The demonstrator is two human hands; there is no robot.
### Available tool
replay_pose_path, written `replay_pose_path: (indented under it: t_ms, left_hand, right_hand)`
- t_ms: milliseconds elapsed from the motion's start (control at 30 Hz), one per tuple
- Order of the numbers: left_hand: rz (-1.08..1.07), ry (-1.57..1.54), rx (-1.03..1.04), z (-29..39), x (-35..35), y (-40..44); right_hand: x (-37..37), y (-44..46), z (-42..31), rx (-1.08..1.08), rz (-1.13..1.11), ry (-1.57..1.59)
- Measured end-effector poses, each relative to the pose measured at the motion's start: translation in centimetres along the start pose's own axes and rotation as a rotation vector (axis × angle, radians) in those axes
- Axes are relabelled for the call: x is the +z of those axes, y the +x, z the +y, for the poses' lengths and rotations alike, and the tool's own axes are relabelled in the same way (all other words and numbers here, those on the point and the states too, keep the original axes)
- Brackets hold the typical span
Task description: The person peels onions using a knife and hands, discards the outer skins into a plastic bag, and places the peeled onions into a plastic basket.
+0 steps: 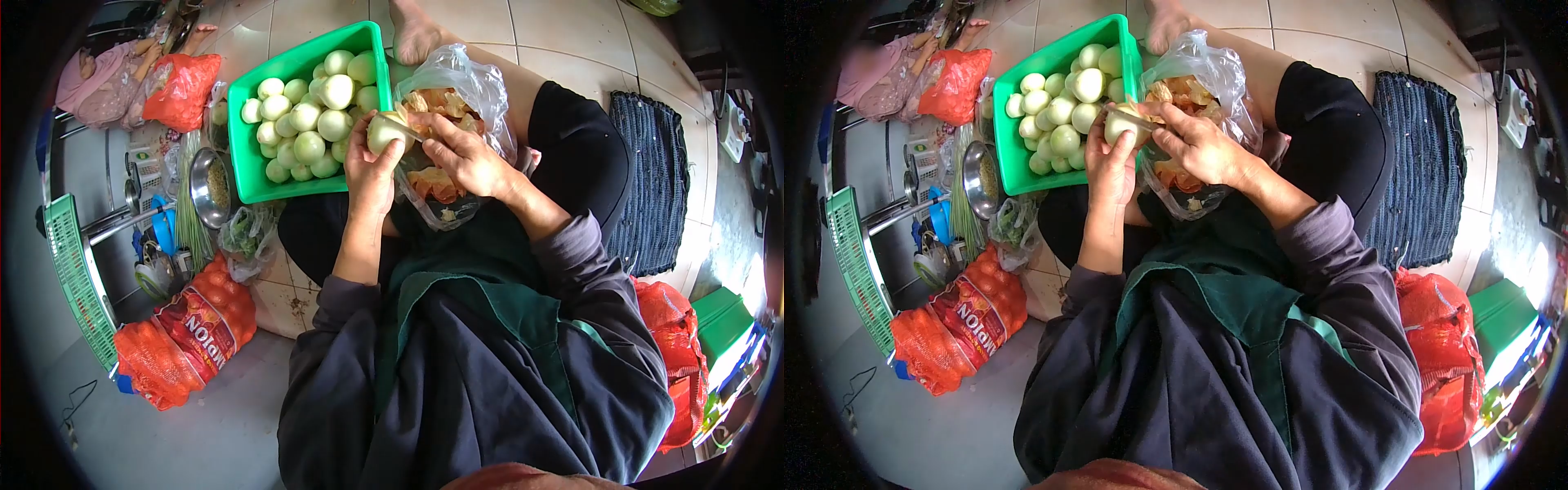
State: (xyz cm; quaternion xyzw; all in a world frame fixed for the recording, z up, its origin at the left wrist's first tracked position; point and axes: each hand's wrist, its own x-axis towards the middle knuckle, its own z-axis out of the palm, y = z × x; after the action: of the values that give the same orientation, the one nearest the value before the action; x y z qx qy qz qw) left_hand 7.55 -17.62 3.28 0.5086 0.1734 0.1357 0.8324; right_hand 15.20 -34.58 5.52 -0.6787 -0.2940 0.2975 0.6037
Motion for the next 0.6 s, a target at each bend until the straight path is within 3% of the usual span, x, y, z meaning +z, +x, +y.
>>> replay_pose_path:
  t_ms: [400,600]
  left_hand:
    - [-0.047,-0.356,-0.245,0.5,-0.3,-0.1]
    - [0.003,-0.346,-0.26,-0.4,-1.1,0.1]
  right_hand:
    - [-0.7,0.6,0.9,0.232,0.087,0.129]
    - [-0.7,0.5,1.6,0.103,0.065,-0.096]
